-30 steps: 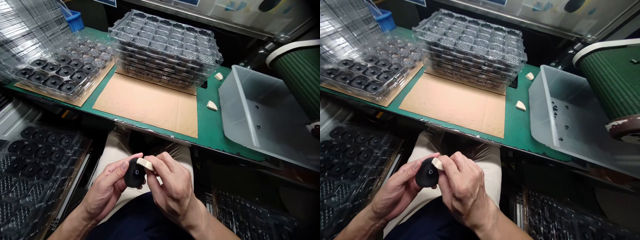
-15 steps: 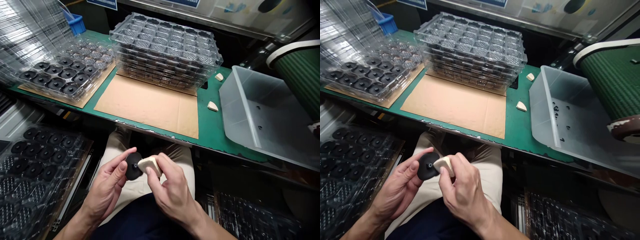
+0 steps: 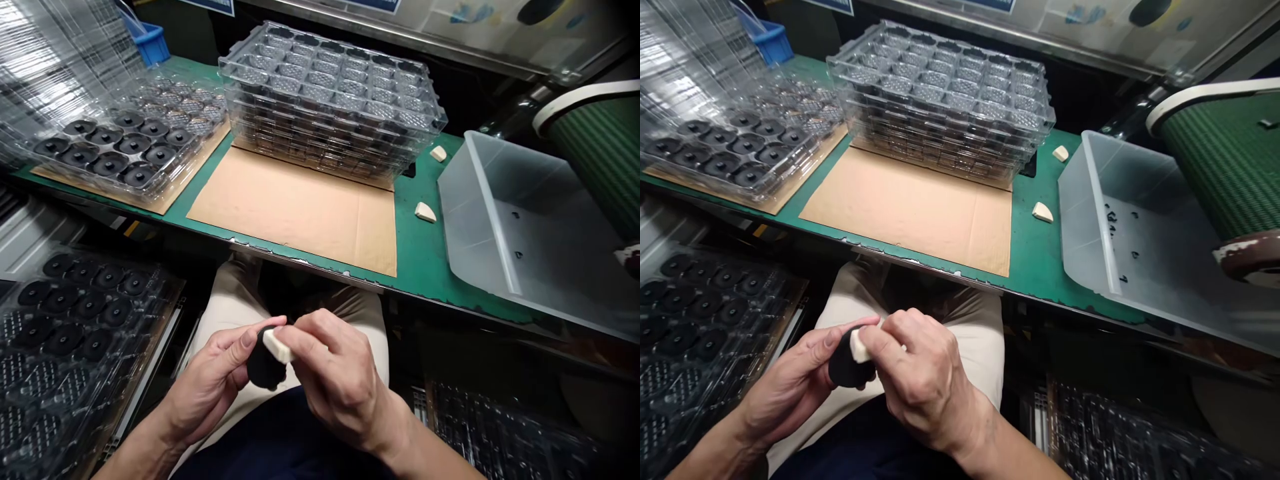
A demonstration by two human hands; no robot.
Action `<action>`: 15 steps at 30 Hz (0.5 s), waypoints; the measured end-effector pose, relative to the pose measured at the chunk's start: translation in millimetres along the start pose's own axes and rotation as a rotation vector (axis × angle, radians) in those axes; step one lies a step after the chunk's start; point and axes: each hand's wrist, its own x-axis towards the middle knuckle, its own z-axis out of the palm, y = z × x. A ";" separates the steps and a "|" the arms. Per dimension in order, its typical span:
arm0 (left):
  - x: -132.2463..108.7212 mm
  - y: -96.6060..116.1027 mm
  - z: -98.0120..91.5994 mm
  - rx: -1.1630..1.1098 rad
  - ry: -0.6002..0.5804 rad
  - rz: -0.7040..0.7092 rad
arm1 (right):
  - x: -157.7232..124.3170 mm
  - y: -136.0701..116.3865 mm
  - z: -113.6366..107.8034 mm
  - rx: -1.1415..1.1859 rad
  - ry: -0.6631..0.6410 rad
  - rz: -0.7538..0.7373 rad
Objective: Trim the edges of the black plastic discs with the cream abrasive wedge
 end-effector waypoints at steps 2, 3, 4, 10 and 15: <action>-0.3 -1.2 0.6 -0.054 -0.043 -0.053 | 2.8 -0.1 -2.2 -0.050 -0.050 -0.120; -0.4 -1.6 1.4 -0.076 -0.042 -0.061 | 3.9 -0.2 -2.0 -0.071 -0.047 -0.138; -0.5 -1.6 2.5 -0.094 -0.016 -0.041 | 4.6 -0.3 -0.8 -0.085 -0.022 -0.118; 0.4 1.6 3.2 -0.047 0.195 0.195 | -3.0 -2.1 14.2 0.075 0.053 0.279; 1.4 1.3 0.0 0.003 0.052 0.015 | -6.6 -3.0 10.0 -0.047 0.023 0.192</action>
